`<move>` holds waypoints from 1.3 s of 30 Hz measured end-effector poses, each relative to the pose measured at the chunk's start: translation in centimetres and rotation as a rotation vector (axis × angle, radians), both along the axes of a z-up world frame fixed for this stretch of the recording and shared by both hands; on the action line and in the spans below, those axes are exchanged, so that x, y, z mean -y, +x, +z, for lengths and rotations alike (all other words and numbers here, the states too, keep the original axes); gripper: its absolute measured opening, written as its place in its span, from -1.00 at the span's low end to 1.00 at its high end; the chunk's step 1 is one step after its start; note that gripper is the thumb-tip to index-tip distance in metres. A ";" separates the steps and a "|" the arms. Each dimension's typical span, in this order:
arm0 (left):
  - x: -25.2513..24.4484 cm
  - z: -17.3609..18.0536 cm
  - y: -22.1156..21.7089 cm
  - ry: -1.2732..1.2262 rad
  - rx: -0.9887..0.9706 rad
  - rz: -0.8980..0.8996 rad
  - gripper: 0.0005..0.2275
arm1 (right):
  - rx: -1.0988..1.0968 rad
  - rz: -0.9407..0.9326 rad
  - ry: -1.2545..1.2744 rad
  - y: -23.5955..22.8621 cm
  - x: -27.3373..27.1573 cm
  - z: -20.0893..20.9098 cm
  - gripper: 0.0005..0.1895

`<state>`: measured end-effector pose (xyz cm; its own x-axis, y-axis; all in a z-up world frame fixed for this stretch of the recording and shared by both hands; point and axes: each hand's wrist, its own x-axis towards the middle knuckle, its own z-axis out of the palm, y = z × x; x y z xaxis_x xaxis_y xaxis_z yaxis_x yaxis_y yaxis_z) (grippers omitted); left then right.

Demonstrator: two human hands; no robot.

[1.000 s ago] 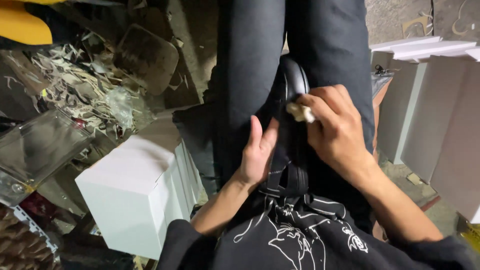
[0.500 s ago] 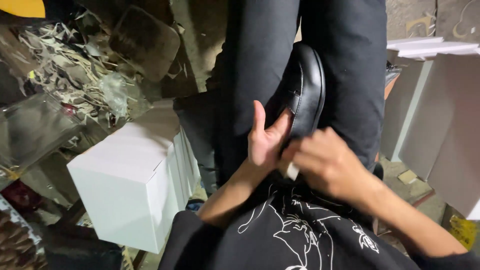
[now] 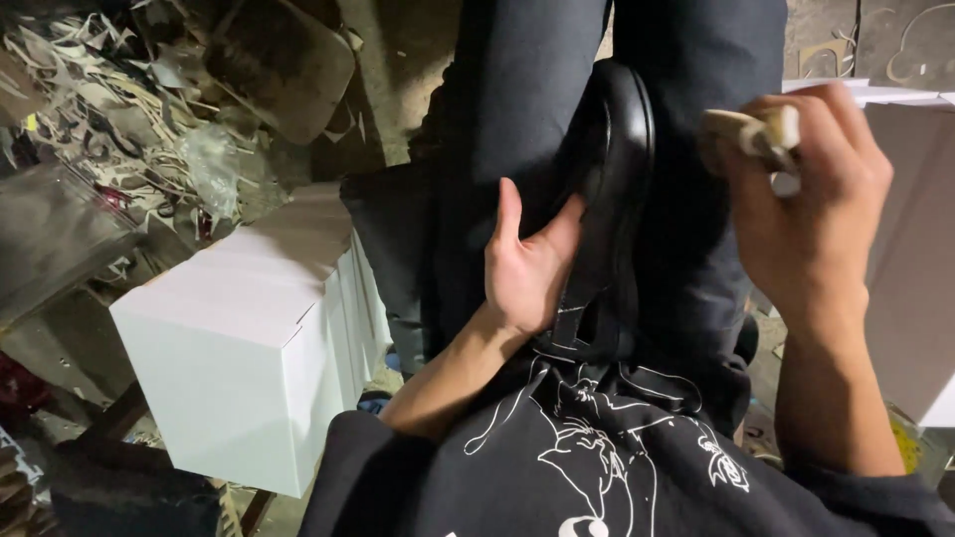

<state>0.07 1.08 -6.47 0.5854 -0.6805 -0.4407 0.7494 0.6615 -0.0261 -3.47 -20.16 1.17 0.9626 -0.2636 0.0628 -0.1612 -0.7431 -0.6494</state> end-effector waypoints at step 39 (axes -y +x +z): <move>3.9 7.0 -4.7 0.144 0.000 -0.135 -0.21 | -0.104 -0.133 0.118 -9.2 -10.2 4.0 -0.88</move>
<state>-4.66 -2.81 0.54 0.4926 -0.6829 -0.5394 0.8319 0.5516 0.0614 -12.70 -10.01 5.20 0.9184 -0.3886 -0.0739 -0.3234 -0.6302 -0.7059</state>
